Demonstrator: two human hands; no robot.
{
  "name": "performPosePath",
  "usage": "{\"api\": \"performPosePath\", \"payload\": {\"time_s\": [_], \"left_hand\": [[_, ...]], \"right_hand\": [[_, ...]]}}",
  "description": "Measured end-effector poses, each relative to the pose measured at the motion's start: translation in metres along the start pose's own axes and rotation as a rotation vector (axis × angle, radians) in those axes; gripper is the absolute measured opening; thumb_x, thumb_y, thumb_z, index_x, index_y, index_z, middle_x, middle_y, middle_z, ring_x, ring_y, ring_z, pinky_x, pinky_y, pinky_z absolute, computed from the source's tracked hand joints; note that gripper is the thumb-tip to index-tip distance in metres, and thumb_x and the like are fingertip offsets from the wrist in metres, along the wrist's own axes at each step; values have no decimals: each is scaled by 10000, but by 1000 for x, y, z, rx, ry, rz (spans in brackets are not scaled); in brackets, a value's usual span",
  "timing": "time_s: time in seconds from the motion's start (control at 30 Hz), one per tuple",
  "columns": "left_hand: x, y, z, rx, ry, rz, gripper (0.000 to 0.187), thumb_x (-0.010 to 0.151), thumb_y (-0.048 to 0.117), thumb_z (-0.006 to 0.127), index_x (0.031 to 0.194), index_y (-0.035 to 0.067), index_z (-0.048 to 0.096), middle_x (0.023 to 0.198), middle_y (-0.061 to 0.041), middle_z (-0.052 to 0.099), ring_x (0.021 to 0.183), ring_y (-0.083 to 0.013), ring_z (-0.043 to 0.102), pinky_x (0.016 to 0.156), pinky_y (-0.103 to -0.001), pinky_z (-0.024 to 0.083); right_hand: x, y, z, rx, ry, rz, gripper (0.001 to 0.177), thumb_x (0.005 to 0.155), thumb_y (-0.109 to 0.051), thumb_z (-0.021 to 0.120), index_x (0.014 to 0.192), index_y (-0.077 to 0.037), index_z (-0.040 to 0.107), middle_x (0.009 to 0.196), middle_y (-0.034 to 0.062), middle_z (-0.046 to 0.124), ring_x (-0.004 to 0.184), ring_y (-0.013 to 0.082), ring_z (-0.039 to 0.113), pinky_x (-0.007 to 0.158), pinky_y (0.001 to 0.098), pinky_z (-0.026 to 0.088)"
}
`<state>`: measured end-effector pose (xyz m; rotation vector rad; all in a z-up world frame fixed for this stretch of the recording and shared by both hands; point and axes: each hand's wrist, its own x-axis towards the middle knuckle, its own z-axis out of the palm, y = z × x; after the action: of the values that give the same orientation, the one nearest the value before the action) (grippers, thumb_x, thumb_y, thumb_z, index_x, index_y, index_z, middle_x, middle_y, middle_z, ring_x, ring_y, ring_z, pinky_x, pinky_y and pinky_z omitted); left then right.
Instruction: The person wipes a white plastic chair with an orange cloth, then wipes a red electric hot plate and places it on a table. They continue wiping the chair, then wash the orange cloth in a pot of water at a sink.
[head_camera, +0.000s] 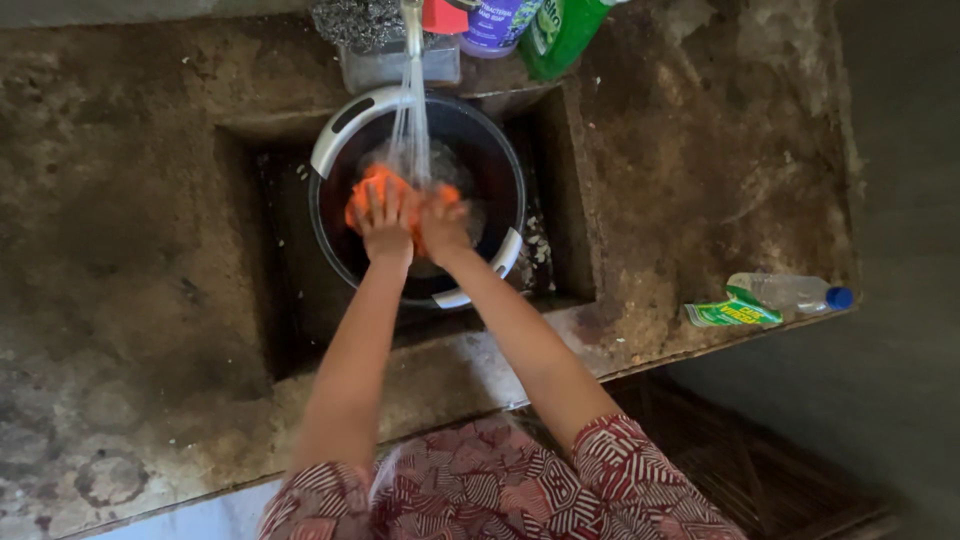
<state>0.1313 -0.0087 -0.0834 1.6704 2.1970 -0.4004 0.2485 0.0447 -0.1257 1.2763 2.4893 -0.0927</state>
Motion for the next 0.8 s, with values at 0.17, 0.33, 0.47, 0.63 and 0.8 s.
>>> {"api": "performPosePath", "payload": {"time_s": [0.17, 0.33, 0.47, 0.63, 0.8], "left_hand": [[6, 0, 32, 37, -175, -18, 718, 1018, 421, 375, 1635, 416, 7, 1724, -17, -209, 1547, -410, -229, 1157, -663, -185], [22, 9, 61, 42, -66, -66, 729, 1009, 423, 409, 1616, 384, 7, 1710, -6, -149, 1514, -428, -216, 1132, -680, -188], [13, 0, 50, -284, 74, 29, 886, 886, 348, 684, 1626, 280, 201, 1713, -127, 81, 1552, -458, -69, 1200, -675, -104], [-5, -8, -12, -831, 442, 260, 956, 581, 274, 928, 1394, 116, 450, 1486, -231, 371, 1398, -520, 257, 1117, -613, 283], [-40, -30, -86, -1640, -86, 175, 568, 729, 102, 774, 1273, -3, 648, 1196, -186, 719, 1054, -309, 697, 897, -415, 552]], "right_hand": [[6, 43, 7, 61, -79, 22, 468, 1038, -188, 464, 1502, -131, 439, 1578, 181, 394, 1422, 385, 459, 1066, 513, 476], [6, 21, 16, 265, -283, 199, 458, 1039, -244, 450, 1467, -83, 423, 1523, 215, 413, 1294, 395, 500, 992, 508, 472], [-1, 29, -19, 529, -213, 25, 502, 918, -146, 586, 1414, -87, 545, 1345, 220, 606, 1182, 386, 614, 971, 456, 508], [-46, 67, -119, 1509, -36, -219, 460, 797, -51, 755, 1242, 3, 652, 1158, 155, 692, 1075, 292, 667, 947, 398, 554], [-97, 91, -158, 2170, -165, 87, 442, 909, -202, 663, 1319, -58, 585, 1259, 81, 677, 1175, 247, 631, 1027, 437, 507]]}}
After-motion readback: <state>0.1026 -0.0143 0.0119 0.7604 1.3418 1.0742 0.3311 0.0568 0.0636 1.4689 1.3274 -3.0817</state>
